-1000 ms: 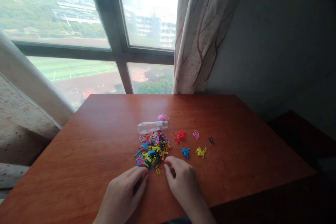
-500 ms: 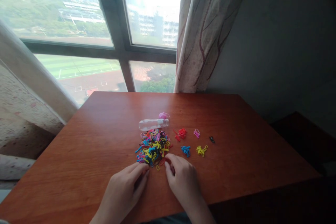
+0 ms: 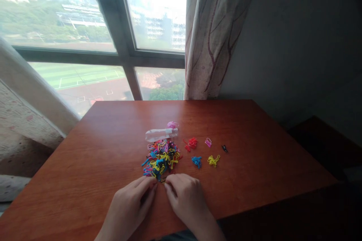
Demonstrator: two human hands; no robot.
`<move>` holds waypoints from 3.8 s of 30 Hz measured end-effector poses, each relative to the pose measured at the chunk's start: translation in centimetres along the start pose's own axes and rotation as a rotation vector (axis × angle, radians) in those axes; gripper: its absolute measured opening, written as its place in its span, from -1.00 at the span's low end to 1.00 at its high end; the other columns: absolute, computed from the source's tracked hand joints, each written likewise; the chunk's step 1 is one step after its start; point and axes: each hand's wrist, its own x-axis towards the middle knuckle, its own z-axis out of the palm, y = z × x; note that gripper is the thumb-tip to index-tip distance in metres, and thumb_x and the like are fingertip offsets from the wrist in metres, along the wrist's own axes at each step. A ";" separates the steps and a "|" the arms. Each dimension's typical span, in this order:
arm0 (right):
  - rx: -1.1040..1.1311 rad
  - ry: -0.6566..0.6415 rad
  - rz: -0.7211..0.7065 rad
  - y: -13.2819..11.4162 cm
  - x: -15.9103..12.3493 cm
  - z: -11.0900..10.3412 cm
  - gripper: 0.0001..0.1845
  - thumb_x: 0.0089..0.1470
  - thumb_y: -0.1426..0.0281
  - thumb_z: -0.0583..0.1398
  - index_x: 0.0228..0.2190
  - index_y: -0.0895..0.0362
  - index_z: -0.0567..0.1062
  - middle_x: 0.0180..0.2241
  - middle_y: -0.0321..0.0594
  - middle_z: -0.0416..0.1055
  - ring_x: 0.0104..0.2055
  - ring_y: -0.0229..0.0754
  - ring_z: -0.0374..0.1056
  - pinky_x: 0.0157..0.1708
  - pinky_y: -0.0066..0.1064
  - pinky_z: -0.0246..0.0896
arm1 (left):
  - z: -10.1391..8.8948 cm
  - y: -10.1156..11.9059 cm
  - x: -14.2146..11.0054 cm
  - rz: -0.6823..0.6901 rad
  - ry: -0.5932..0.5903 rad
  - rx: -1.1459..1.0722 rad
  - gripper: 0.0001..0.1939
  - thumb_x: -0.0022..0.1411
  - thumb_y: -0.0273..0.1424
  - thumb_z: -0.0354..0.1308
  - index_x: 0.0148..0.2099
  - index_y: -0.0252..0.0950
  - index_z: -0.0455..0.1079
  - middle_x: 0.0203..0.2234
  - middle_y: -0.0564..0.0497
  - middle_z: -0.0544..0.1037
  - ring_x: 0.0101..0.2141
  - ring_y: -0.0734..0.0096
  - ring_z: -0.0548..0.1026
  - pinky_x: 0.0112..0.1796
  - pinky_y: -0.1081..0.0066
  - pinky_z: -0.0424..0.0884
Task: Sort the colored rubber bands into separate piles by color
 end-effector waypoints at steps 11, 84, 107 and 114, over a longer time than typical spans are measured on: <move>0.128 0.094 0.018 0.5 -0.3 -0.2 -0.86 0.17 0.49 0.12 -0.38 0.07 0.45 -0.45 -0.34 0.49 -0.40 -0.26 0.40 -0.37 -0.48 0.05 | -0.1 0.4 0.1 -0.031 0.014 -0.040 -0.81 0.34 -0.36 0.01 -0.17 -0.15 0.46 -0.31 0.05 0.65 -0.37 0.39 0.63 -0.37 0.53 0.48; 0.096 0.032 0.037 0.7 -1.2 -0.7 -0.82 0.16 0.48 0.17 -0.23 0.02 0.52 -0.32 -0.29 0.55 -0.29 -0.19 0.46 -0.26 -0.46 0.20 | 0.7 1.3 0.8 -0.014 0.033 -0.098 -0.84 0.33 -0.41 0.02 -0.18 -0.15 0.44 -0.35 0.09 0.63 -0.39 0.40 0.60 -0.38 0.50 0.45; 0.128 0.134 0.073 1.4 -1.3 -0.7 -0.80 0.19 0.50 0.08 -0.33 0.06 0.49 -0.39 -0.28 0.52 -0.36 -0.19 0.43 -0.34 -0.45 0.14 | 1.3 3.8 2.5 -0.089 -0.055 0.111 -0.82 0.34 -0.36 0.01 -0.19 -0.16 0.45 -0.35 0.06 0.65 -0.40 0.26 0.62 -0.42 0.37 0.45; 0.140 0.139 0.068 1.2 -1.1 -1.0 -0.82 0.18 0.49 0.08 -0.36 0.06 0.47 -0.43 -0.30 0.49 -0.39 -0.20 0.40 -0.37 -0.45 0.10 | 1.4 4.5 3.4 -0.167 -0.183 0.201 -0.82 0.34 -0.42 0.01 -0.25 -0.17 0.45 -0.37 0.06 0.64 -0.38 0.24 0.62 -0.43 0.39 0.41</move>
